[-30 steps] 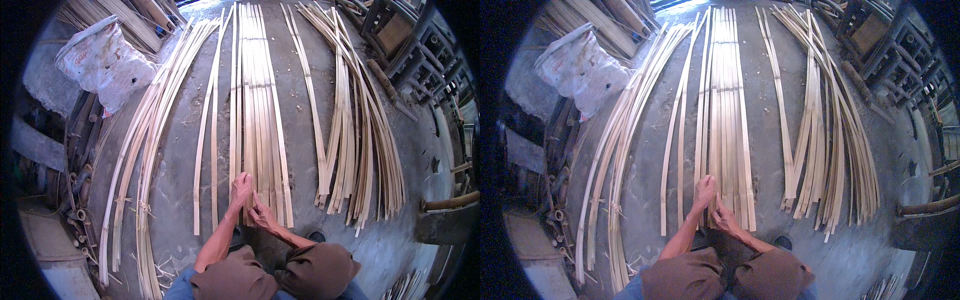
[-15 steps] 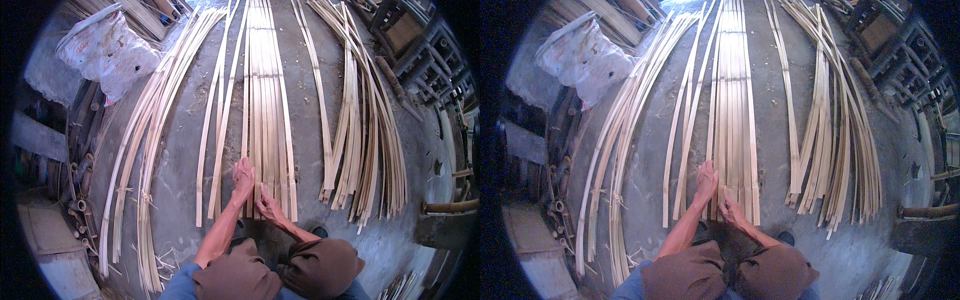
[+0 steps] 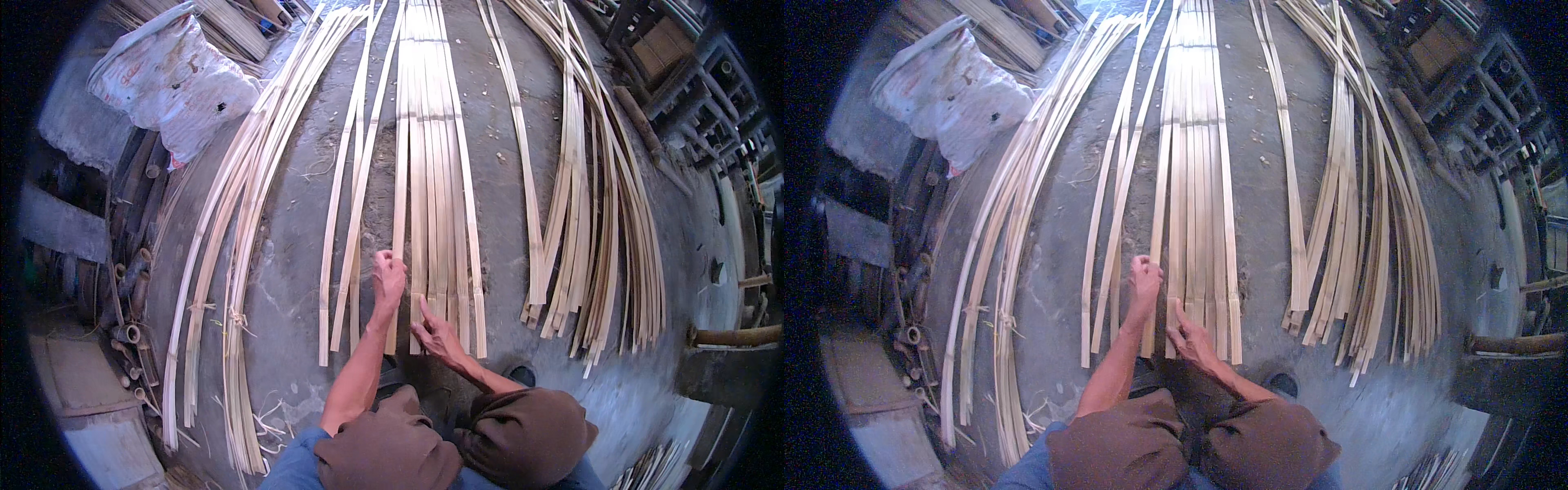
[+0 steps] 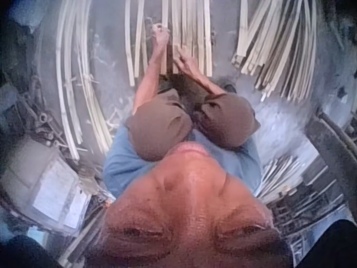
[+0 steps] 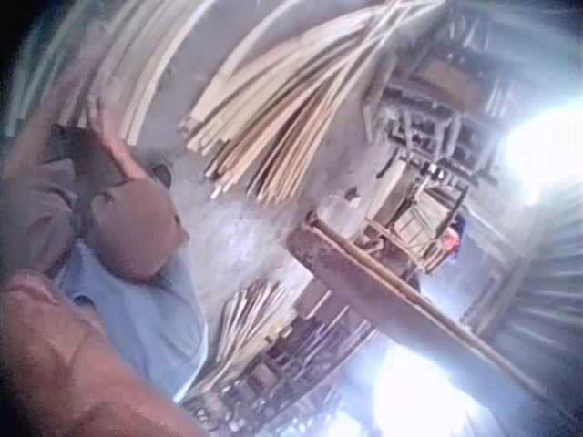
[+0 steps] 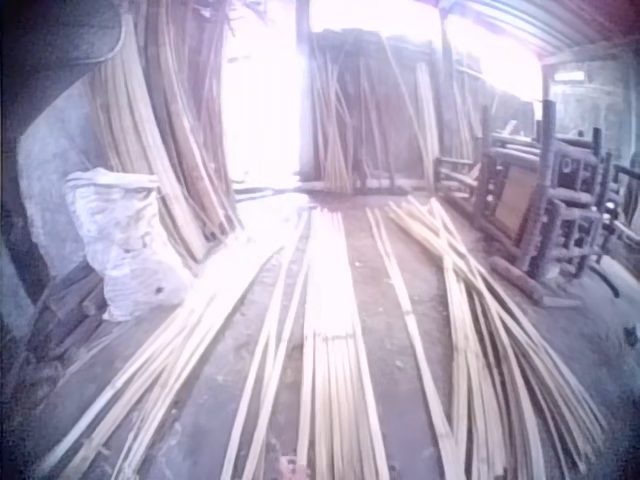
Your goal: The person sits on the floor and arranges long bamboo strips into a neat pile. They repeatedly pick up individual strips, align them, and place them back into the stack.
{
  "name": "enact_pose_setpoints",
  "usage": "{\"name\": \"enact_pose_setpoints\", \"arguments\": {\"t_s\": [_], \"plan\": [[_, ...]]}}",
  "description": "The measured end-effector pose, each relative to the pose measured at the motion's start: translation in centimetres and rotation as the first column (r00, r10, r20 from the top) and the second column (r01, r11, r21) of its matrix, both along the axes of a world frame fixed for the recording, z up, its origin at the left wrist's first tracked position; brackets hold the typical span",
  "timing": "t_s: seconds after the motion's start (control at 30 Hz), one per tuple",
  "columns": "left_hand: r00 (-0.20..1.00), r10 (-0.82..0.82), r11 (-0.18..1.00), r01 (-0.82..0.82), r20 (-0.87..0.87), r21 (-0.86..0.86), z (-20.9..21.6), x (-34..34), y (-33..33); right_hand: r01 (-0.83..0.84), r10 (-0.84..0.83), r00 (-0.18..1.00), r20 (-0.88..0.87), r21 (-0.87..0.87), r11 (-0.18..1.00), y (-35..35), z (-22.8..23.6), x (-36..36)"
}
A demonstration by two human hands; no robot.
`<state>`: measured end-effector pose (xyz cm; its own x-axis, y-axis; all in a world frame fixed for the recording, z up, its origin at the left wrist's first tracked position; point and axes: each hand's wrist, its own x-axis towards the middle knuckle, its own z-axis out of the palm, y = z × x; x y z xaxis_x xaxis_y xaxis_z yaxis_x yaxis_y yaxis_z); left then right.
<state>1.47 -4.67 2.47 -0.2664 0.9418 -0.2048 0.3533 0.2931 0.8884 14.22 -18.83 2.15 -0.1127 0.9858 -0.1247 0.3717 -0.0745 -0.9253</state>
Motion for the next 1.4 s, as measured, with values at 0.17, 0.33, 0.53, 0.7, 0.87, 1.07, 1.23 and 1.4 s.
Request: {"name": "enact_pose_setpoints", "arguments": {"t_s": [0.17, 0.33, 0.53, 0.7, 0.87, 1.07, 1.23, 1.4], "plan": [[0.997, 0.022, 0.974, -0.004, -0.078, 0.228, -1.2, -0.6, -0.4, -0.091, 0.096, 0.994, 0.057, -0.085, 0.992, 0.0, -0.2, -0.7], [0.997, 0.019, 0.979, -0.003, -0.075, 0.204, -3.8, -0.6, -0.6, -0.154, 0.152, 0.977, 0.147, 0.000, 0.988, -0.7, -1.6, -1.2], [0.964, -0.178, 0.975, 0.200, -0.200, 0.098, -2.5, -1.6, -0.2, -0.093, 0.096, 0.978, 0.185, -0.028, 0.995, -1.4, -2.7, -1.8], [0.919, -0.298, 0.942, 0.327, -0.257, 0.078, -0.3, -0.3, -0.7, -0.205, 0.198, 0.979, -0.055, -0.150, 0.967, -1.1, -8.3, -0.2], [0.946, -0.094, 0.920, 0.201, -0.310, 0.335, -1.6, 0.5, -1.9, -0.161, 0.129, 0.973, 0.191, 0.166, 0.973, -1.1, -6.4, -0.7], [0.933, -0.156, 0.948, 0.233, -0.326, 0.215, -2.6, 1.2, -1.6, -0.168, 0.168, 0.985, -0.032, -0.019, 0.986, -1.1, -7.4, -0.2], [0.917, -0.159, 0.948, 0.246, -0.367, 0.203, -2.1, 0.7, -1.5, -0.184, 0.185, 0.982, 0.030, -0.018, 0.983, -1.3, -6.6, -0.4], [0.867, -0.242, 0.957, 0.287, -0.436, 0.039, -0.4, 0.3, -2.4, -0.156, 0.149, 0.984, 0.097, 0.068, 0.985, -1.0, -6.0, -0.2]]}}
